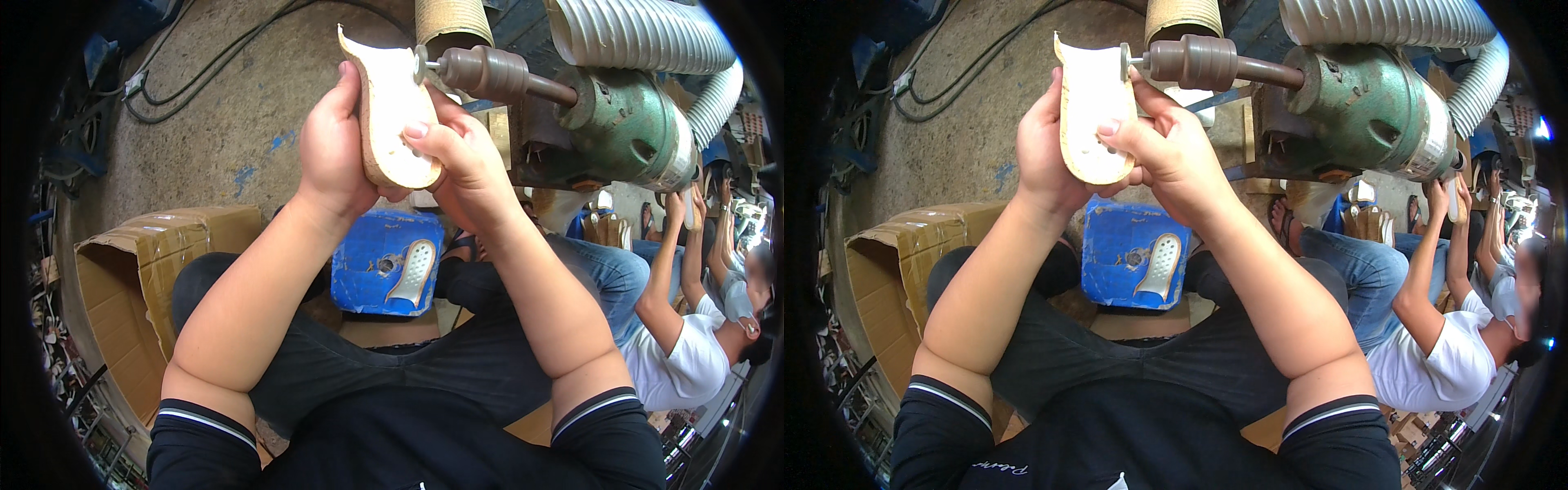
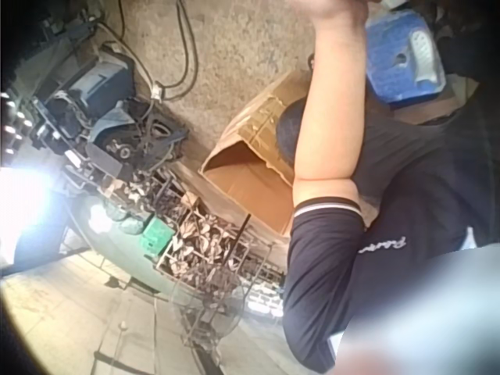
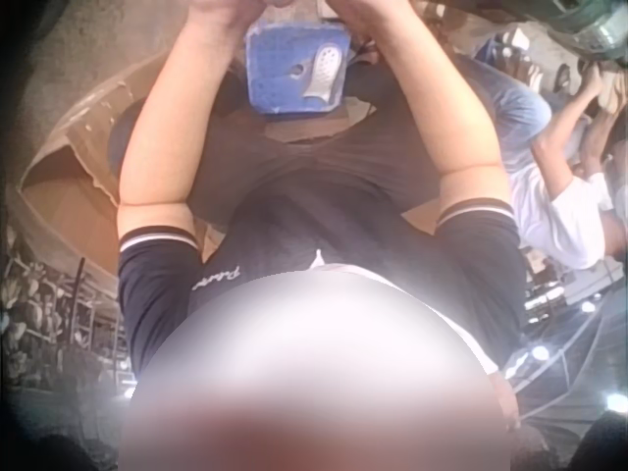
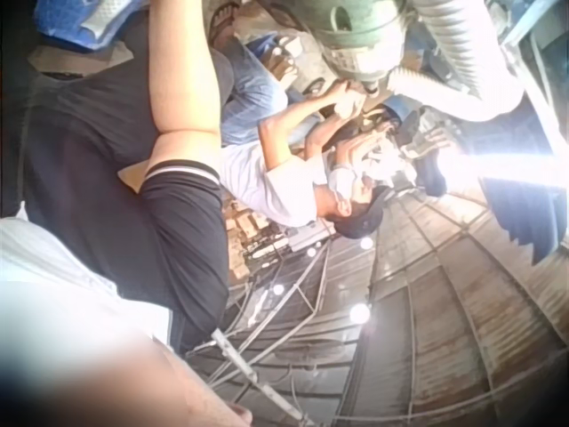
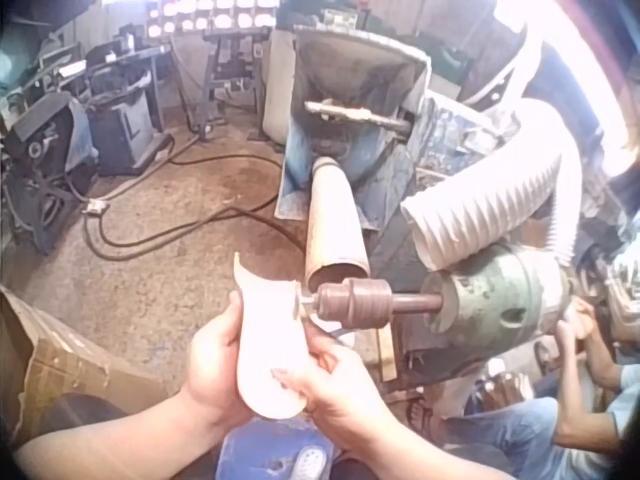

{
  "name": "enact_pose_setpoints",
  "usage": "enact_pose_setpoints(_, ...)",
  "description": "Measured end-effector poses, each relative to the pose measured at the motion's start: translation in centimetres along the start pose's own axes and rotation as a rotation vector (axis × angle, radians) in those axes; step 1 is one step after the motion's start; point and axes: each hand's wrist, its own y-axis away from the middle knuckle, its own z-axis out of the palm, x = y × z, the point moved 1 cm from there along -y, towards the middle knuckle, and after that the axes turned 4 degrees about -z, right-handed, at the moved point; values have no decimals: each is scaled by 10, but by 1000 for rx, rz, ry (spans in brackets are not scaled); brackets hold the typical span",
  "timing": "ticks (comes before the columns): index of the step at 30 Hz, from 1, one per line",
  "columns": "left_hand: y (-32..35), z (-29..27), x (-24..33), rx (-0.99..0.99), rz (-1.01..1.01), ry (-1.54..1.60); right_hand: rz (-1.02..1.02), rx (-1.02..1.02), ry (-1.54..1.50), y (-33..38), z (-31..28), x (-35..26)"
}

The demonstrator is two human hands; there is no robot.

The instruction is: The person holds a curved wooden piece with pre-drilled holes and presses its edges against a rotating grinding wheel to smooth the surface. The person repeatedly repositions the piece to grind different edges and then places the finished piece into a cardboard box.

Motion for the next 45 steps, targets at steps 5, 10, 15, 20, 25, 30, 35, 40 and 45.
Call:
enact_pose_setpoints(5,-6,-5,1,0,-4,11,69,-31,-30,-2,-4,-3)
enact_pose_setpoints(10,-13,-6,3,14,15,11,39,-24,-31,-10,-7,4)
enact_pose_setpoints(15,-19,-7,11,115,-18,-63,73,-3,-59,-13,-11,8)
enact_pose_setpoints(20,-15,-2,11,347,20,-180,147,-17,-56,6,-3,2)
enact_pose_setpoints(25,8,7,-5,294,-25,-156,140,-47,-60,32,-5,-7)
enact_pose_setpoints(30,24,14,-16,332,-21,-215,162,-56,-38,41,-4,-9)
enact_pose_setpoints(35,25,18,-16,302,-9,-223,87,-52,-23,42,-2,-11)
enact_pose_setpoints(40,24,21,-14,302,40,-285,49,-80,-6,36,-3,-11)
enact_pose_setpoints(45,19,21,-13,353,87,-339,39,-86,-23,31,-2,-10)
